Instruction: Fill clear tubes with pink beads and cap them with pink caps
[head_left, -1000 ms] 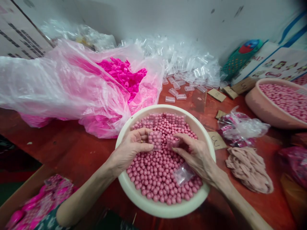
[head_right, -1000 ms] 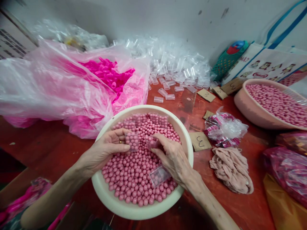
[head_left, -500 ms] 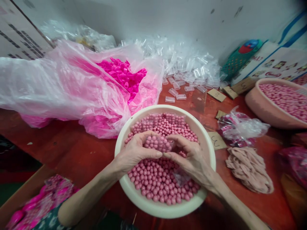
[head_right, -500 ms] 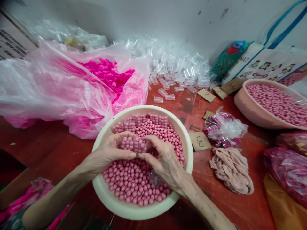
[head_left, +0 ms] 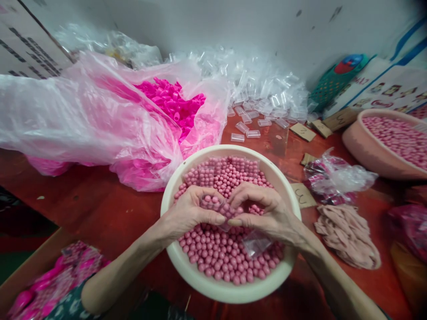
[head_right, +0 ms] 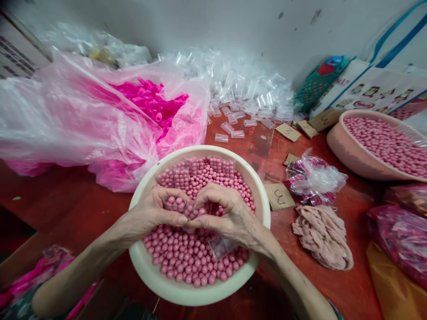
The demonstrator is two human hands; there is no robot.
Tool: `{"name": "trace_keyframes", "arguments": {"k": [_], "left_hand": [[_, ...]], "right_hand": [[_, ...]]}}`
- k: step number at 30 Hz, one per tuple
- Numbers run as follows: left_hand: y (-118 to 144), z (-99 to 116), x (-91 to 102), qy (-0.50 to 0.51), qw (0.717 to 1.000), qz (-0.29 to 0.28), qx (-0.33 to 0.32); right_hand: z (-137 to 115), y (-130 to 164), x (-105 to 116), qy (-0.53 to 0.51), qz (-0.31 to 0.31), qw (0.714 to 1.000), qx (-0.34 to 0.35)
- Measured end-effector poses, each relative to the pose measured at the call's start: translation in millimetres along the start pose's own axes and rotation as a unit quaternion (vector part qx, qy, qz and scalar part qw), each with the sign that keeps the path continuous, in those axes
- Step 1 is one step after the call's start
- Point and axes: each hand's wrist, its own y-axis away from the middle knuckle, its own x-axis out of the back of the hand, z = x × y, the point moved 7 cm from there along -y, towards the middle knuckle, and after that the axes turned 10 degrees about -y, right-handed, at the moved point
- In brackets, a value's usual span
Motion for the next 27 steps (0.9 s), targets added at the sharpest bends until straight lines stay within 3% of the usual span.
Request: {"name": "trace_keyframes", "arguments": {"k": [3, 7, 10, 13, 18, 20, 24, 27], "left_hand": [[0, 1, 1.3, 0.006, 1.000, 0.001, 0.001], [1, 1, 3.6, 0.033, 0.999, 0.007, -0.007], [0, 2, 6.1, 0.062, 0.998, 0.014, -0.022], [-1, 2, 7.4, 0.076, 0.996, 0.020, -0.030], [-1, 5, 7.2, 0.017, 0.998, 0.037, -0.042], [2, 7, 12.3, -0.022, 0.995, 0.086, -0.056], [18, 12, 29.0, -0.073, 0.964, 0.235, -0.106], [27, 6, 34.8, -0.021, 0.956, 0.267, -0.119]], "right_hand": [[9, 2, -1, -0.029, -0.001, 0.999, -0.033], [27, 11, 14, -0.096, 0.097, 0.986, -0.098], [27, 16, 27, -0.017, 0.138, 0.987, -0.087], [19, 19, 30, 0.084, 0.149, 0.984, -0.054], [8, 8, 7, 0.067, 0.095, 0.993, -0.027], [2, -1, 2, 0.080, 0.087, 0.993, -0.006], [-3, -22, 14, 0.180, 0.121, 0.976, 0.013], [4, -39, 18, 0.246, 0.102, 0.964, 0.029]]}}
